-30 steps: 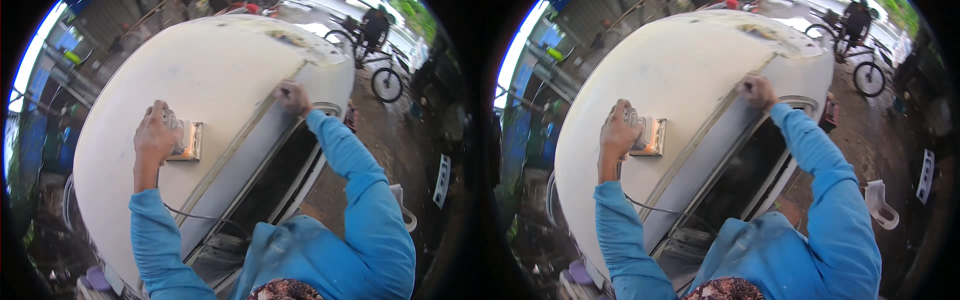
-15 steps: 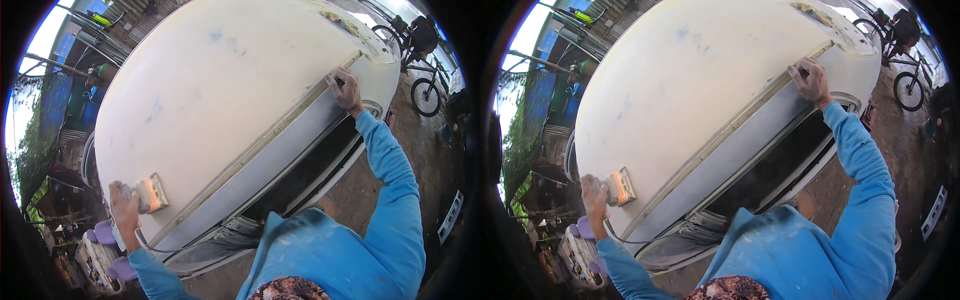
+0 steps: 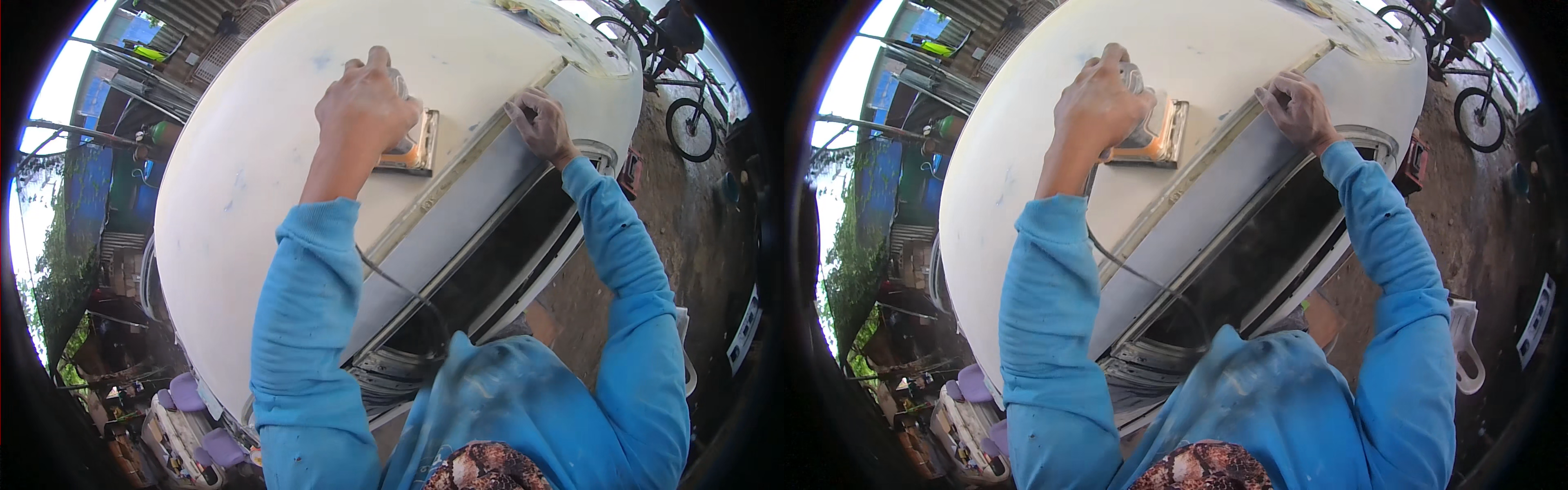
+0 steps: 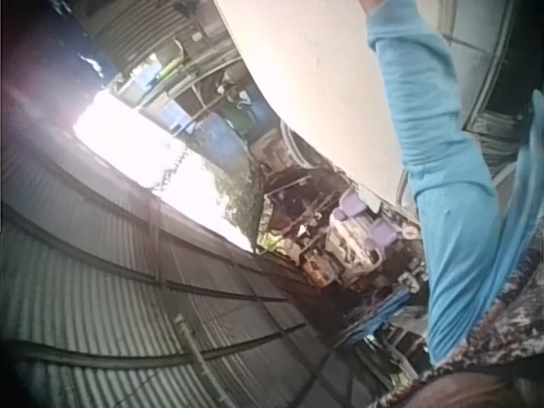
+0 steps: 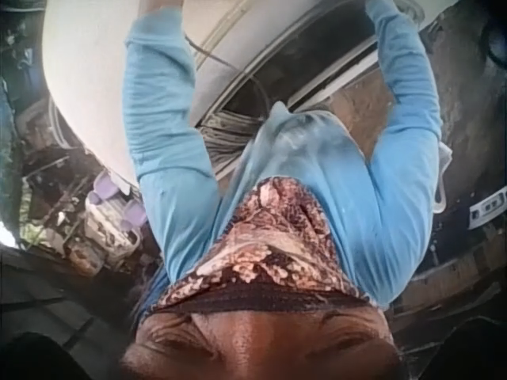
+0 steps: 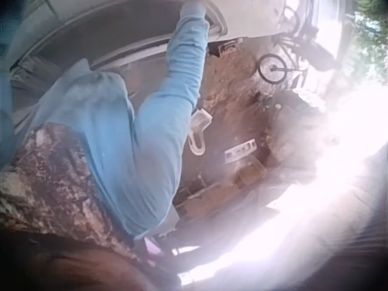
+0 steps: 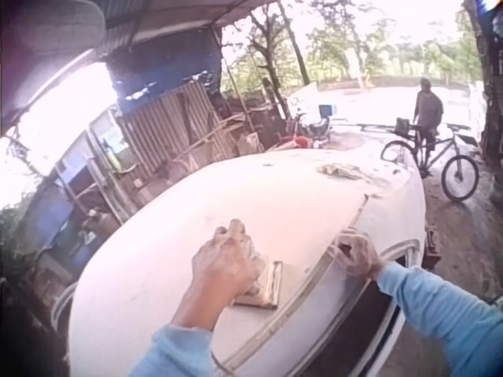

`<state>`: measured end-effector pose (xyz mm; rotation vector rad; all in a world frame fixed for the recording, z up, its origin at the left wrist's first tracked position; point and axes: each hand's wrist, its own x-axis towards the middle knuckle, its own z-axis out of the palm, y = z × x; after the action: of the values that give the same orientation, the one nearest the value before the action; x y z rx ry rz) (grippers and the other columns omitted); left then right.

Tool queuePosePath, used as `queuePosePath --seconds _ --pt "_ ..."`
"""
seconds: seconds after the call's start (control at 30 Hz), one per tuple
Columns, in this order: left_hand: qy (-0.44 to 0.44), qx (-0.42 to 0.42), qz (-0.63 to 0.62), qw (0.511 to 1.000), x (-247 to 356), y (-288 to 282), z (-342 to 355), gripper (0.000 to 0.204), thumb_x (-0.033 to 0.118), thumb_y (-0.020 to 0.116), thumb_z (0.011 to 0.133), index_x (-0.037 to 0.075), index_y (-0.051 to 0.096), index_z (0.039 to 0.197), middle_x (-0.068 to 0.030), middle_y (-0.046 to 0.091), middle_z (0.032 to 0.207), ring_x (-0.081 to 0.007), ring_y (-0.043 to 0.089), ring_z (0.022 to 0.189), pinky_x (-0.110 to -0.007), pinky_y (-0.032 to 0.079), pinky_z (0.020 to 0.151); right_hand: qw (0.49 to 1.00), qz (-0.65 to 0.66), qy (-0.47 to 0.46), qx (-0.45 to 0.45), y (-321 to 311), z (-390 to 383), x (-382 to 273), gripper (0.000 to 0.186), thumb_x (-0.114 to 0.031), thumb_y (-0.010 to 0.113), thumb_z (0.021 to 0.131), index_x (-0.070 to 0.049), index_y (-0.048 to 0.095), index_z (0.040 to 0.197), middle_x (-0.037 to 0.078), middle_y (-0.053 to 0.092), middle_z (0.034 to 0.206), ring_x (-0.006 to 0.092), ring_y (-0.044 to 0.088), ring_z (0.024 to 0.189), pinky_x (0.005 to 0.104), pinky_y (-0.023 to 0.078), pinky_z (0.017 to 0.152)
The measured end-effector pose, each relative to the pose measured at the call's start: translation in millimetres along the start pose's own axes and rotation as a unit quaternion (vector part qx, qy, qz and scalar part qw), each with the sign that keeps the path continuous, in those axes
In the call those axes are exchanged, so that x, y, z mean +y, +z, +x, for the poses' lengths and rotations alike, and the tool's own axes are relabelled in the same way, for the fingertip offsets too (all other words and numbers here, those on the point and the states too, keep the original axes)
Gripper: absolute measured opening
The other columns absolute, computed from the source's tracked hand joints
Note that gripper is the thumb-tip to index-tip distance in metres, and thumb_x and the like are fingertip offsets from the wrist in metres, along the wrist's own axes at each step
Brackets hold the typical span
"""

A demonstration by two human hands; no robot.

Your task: Sanding the roof of a white vehicle using a power sander.

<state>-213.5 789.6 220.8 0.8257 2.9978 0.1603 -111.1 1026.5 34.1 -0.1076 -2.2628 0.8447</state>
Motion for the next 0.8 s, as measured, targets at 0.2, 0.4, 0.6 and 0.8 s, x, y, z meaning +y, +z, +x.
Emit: queuePosePath --seconds 0.2,0.4,0.6,0.8 --pt "0.007 0.073 -0.004 0.997 -77.4 4.2 -55.2 0.054 0.032 0.071 0.083 0.011 0.053 0.130 -0.0173 0.063 0.130 -0.0418 0.064 0.115 -0.050 0.053 0.096 1.000 -0.004 -0.010 0.000 0.1 -1.2 1.4 0.027 -0.016 0.069 0.094 0.001 0.061 0.075 0.014 0.060 0.075 0.0292 0.058 0.071 0.0398 0.047 0.066" --pt "-0.170 0.091 -0.026 0.981 -223.5 -14.3 -191.5 0.054 0.019 0.076 0.080 0.007 0.053 0.128 -0.0187 0.063 0.125 -0.0404 0.064 0.113 -0.048 0.052 0.095 1.000 0.008 -0.007 0.010 5.7 -0.2 6.1 0.025 -0.013 0.068 0.094 0.001 0.060 0.075 0.013 0.055 0.071 0.0256 0.053 0.067 0.0374 0.043 0.063" --pt "-0.299 0.103 0.017 0.948 -283.6 -29.3 -263.5 0.054 0.016 0.074 0.080 0.004 0.053 0.128 -0.0218 0.065 0.120 -0.0398 0.064 0.113 -0.047 0.050 0.098 0.999 0.014 -0.021 0.022 8.1 -0.1 3.1 0.028 -0.014 0.068 0.095 0.002 0.057 0.075 0.012 0.051 0.070 0.0242 0.050 0.066 0.0365 0.042 0.064" --pt "-0.135 0.135 -0.010 0.982 -227.7 -0.7 -199.0 0.054 0.024 0.077 0.081 0.006 0.053 0.126 -0.0199 0.066 0.116 -0.0383 0.067 0.107 -0.048 0.052 0.094 1.000 -0.024 0.015 -0.003 8.2 -2.4 14.2 0.028 -0.018 0.066 0.097 0.001 0.061 0.078 0.013 0.053 0.071 0.0249 0.052 0.067 0.0372 0.043 0.065"
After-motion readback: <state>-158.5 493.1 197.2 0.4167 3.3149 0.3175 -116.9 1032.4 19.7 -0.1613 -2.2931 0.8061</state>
